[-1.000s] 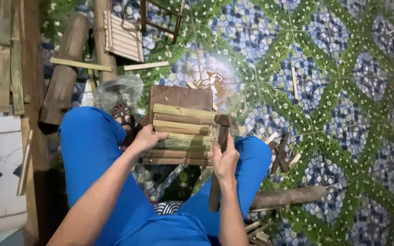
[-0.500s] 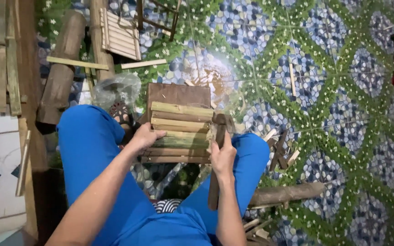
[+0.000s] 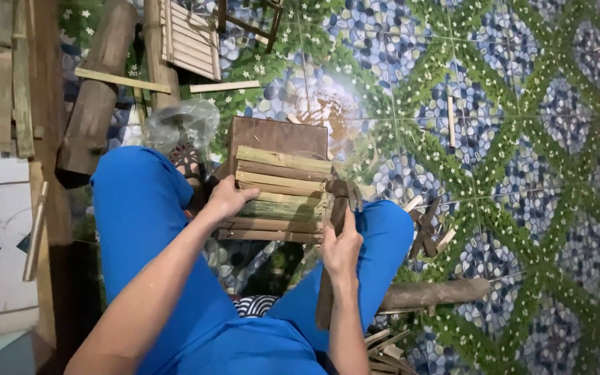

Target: Hammering small nails into bamboo slats to assemble a miniature structure on a tiled floor.

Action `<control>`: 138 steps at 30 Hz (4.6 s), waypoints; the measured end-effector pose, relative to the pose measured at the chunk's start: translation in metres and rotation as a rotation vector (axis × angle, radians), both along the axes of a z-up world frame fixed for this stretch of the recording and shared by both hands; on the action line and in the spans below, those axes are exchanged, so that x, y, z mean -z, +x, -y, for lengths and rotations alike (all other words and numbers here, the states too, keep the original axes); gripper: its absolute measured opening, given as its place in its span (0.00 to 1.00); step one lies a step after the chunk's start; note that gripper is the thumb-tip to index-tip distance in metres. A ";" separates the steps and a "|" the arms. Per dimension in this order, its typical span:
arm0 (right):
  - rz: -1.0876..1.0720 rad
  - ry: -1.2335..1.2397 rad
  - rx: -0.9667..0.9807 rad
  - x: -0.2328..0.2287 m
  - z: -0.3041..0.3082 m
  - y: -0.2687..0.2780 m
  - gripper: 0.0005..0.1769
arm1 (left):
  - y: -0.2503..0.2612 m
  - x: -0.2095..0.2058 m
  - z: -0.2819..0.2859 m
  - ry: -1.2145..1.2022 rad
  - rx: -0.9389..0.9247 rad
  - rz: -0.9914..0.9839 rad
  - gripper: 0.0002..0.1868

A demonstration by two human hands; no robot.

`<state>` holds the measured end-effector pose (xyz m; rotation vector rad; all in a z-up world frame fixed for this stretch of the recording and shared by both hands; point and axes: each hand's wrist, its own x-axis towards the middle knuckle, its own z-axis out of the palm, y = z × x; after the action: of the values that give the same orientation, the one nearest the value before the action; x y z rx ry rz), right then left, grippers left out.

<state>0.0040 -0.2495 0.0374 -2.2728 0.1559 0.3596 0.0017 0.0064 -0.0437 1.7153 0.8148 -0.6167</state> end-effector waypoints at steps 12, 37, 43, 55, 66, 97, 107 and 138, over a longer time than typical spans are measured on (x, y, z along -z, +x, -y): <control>-0.016 -0.025 0.008 0.010 0.008 -0.006 0.32 | 0.003 0.009 -0.002 0.080 0.031 -0.002 0.50; -0.030 -0.002 -0.149 0.029 -0.022 0.000 0.34 | 0.003 0.103 0.000 -0.243 -0.559 0.226 0.25; 0.017 0.136 0.006 -0.012 -0.019 -0.007 0.15 | 0.002 0.059 0.002 -0.305 -0.578 0.367 0.09; 0.096 0.254 0.159 -0.001 0.019 -0.005 0.19 | 0.005 0.032 -0.001 -0.453 -0.629 0.470 0.05; 0.135 0.254 0.228 0.003 0.020 -0.002 0.19 | 0.015 0.059 -0.007 -0.464 -0.509 0.647 0.12; 0.072 -0.050 0.006 -0.018 0.005 -0.008 0.26 | 0.023 0.089 -0.004 -0.313 -0.669 0.437 0.08; 0.045 0.059 0.084 -0.015 0.003 -0.003 0.25 | 0.019 0.070 -0.006 -0.333 -0.603 0.375 0.08; 0.180 0.207 0.061 0.018 0.018 -0.008 0.19 | 0.033 0.061 -0.011 -0.023 -0.698 0.293 0.22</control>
<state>-0.0036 -0.2676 0.0193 -2.0782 0.0906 0.1309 0.0344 0.0178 -0.1049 1.3298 1.1008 0.0973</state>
